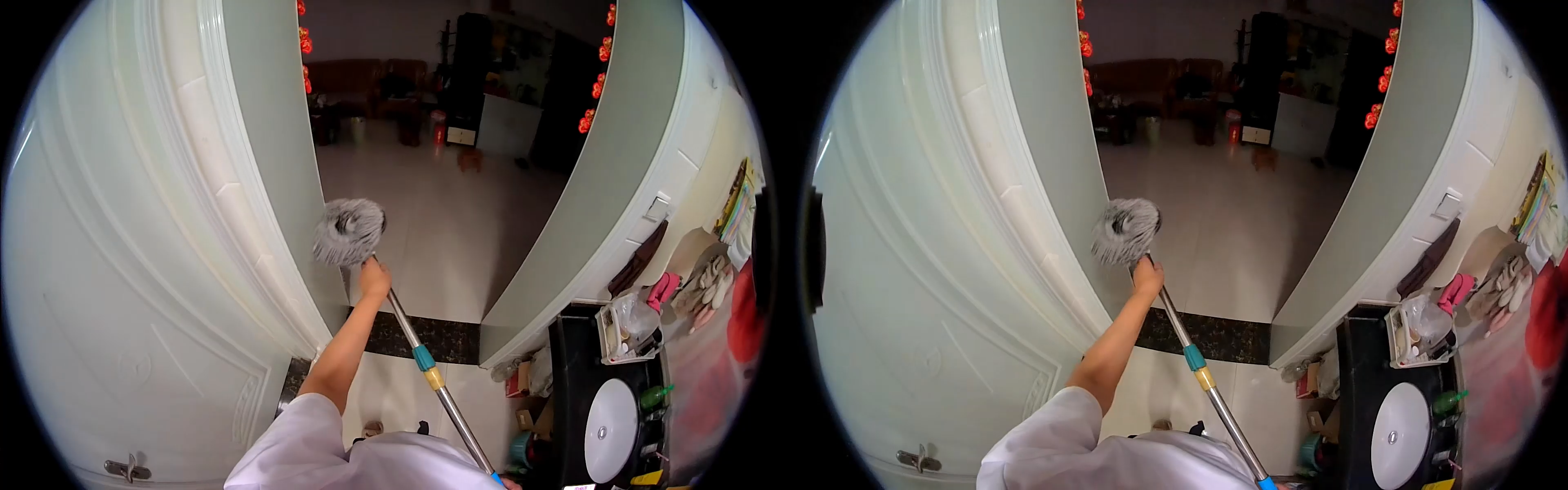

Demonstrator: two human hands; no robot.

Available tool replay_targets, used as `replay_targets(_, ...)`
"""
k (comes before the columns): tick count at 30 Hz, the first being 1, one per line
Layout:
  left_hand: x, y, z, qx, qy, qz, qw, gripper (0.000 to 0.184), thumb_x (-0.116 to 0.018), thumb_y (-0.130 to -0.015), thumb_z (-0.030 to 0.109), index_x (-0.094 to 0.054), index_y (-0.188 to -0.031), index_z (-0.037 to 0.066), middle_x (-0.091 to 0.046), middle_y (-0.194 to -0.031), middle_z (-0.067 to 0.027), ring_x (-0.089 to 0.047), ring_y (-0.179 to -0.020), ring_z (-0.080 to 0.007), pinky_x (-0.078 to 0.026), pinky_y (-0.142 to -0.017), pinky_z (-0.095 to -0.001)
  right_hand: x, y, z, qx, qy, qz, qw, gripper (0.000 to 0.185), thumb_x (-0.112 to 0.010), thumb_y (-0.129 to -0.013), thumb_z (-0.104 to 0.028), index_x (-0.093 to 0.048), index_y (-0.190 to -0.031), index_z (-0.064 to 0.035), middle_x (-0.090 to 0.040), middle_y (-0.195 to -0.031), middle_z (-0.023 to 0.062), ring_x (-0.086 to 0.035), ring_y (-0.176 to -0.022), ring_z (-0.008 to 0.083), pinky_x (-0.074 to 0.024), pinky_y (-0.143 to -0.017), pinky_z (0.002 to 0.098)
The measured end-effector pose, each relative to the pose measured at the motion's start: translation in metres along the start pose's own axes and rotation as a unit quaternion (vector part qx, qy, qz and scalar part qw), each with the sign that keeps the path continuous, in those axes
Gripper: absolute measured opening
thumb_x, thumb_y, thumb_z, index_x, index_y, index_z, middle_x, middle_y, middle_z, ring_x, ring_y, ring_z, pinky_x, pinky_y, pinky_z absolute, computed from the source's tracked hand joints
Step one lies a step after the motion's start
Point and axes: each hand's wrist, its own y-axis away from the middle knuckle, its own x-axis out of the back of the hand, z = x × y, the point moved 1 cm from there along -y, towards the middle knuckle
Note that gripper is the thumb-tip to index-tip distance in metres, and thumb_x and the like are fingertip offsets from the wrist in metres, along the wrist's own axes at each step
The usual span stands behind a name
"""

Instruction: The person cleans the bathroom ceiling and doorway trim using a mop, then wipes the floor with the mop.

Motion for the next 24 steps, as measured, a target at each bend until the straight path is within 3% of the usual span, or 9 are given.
replay_targets(2, 0.004, 0.005, 0.016, 0.002, 0.066, -0.017, 0.998, 0.043, -0.054, -0.089, 0.013, -0.041, -0.124, -0.008, -0.061, -0.102, -0.0233, -0.063, -0.087, -0.0333, -0.052, -0.071, -0.0430, -0.001, 0.000, 0.001, -0.005, 0.002, 0.000, 1.000, 0.051, -0.070, -0.078, -0.026, -0.054, -0.123, -0.0064, -0.063, -0.101, 0.0128, -0.058, -0.092, 0.0202, -0.0472, -0.079, 0.0350)
replay_targets(4, 0.028, 0.035, 0.042, 0.105, 0.269, -0.017, 0.957, 0.031, -0.052, -0.089, 0.011, -0.048, -0.114, -0.007, -0.060, -0.100, -0.0248, -0.061, -0.092, -0.0362, -0.048, -0.080, -0.0462, -0.002, 0.002, -0.001, -0.009, 0.004, 0.001, 1.000, 0.051, -0.070, -0.078, -0.026, -0.054, -0.122, -0.0063, -0.063, -0.101, 0.0126, -0.058, -0.092, 0.0201, -0.0470, -0.079, 0.0350)
replay_targets(8, -0.015, 0.057, -0.010, 0.054, 0.174, 0.064, 0.981, 0.031, -0.051, -0.089, 0.008, -0.048, -0.116, -0.006, -0.060, -0.099, -0.0249, -0.062, -0.086, -0.0365, -0.049, -0.077, -0.0464, -0.003, 0.007, -0.001, -0.008, 0.008, 0.004, 1.000, 0.049, -0.069, -0.079, -0.025, -0.054, -0.122, -0.0060, -0.063, -0.100, 0.0123, -0.058, -0.091, 0.0199, -0.0467, -0.078, 0.0351)
replay_targets(10, -0.020, 0.076, -0.016, 0.213, 0.232, -0.015, 0.949, 0.029, -0.050, -0.088, 0.008, -0.050, -0.114, -0.004, -0.059, -0.099, -0.0250, -0.062, -0.085, -0.0379, -0.048, -0.076, -0.0469, -0.003, 0.008, -0.002, -0.008, 0.011, 0.006, 1.000, 0.048, -0.069, -0.079, -0.025, -0.054, -0.121, -0.0058, -0.063, -0.100, 0.0122, -0.058, -0.091, 0.0198, -0.0465, -0.078, 0.0352)
replay_targets(11, -0.031, 0.067, -0.023, 0.214, 0.234, -0.017, 0.948, 0.029, -0.050, -0.088, 0.008, -0.050, -0.114, -0.004, -0.059, -0.099, -0.0250, -0.062, -0.085, -0.0379, -0.048, -0.076, -0.0469, -0.004, 0.009, -0.003, -0.008, 0.014, 0.006, 1.000, 0.048, -0.069, -0.079, -0.025, -0.054, -0.121, -0.0057, -0.063, -0.099, 0.0121, -0.057, -0.091, 0.0198, -0.0464, -0.078, 0.0352)
replay_targets(15, -0.043, 0.019, -0.021, 0.060, 0.166, 0.022, 0.984, 0.035, -0.048, -0.090, 0.014, -0.043, -0.121, -0.002, -0.058, -0.107, -0.0270, -0.059, -0.095, -0.0417, -0.048, -0.080, -0.0468, -0.007, 0.009, -0.004, -0.006, 0.023, 0.011, 1.000, 0.047, -0.068, -0.080, -0.024, -0.054, -0.120, -0.0054, -0.062, -0.099, 0.0118, -0.057, -0.090, 0.0196, -0.0461, -0.077, 0.0353)
replay_targets(18, 0.015, 0.024, 0.033, 0.073, 0.139, 0.008, 0.988, 0.042, -0.049, -0.090, 0.012, -0.037, -0.129, -0.001, -0.058, -0.111, -0.0264, -0.058, -0.101, -0.0416, -0.048, -0.084, -0.0457, -0.010, 0.009, -0.006, -0.008, 0.025, 0.011, 1.000, 0.046, -0.068, -0.080, -0.024, -0.054, -0.120, -0.0052, -0.062, -0.098, 0.0116, -0.057, -0.089, 0.0194, -0.0458, -0.077, 0.0354)
replay_targets(22, -0.016, 0.047, 0.004, 0.054, 0.168, 0.051, 0.983, 0.050, -0.051, -0.088, 0.008, -0.033, -0.135, 0.001, -0.057, -0.113, -0.0250, -0.057, -0.103, -0.0397, -0.048, -0.085, -0.0447, -0.010, 0.001, -0.010, 0.001, 0.027, 0.012, 1.000, 0.044, -0.067, -0.081, -0.023, -0.054, -0.119, -0.0049, -0.062, -0.097, 0.0113, -0.056, -0.088, 0.0192, -0.0454, -0.076, 0.0355)
replay_targets(24, -0.022, 0.062, -0.001, 0.123, 0.123, -0.017, 0.985, 0.062, -0.053, -0.086, 0.004, -0.025, -0.142, 0.003, -0.056, -0.116, -0.0239, -0.057, -0.105, -0.0374, -0.047, -0.086, -0.0439, -0.011, 0.002, -0.009, 0.002, 0.026, 0.012, 1.000, 0.043, -0.067, -0.081, -0.023, -0.054, -0.119, -0.0047, -0.062, -0.097, 0.0112, -0.056, -0.088, 0.0191, -0.0453, -0.075, 0.0355)
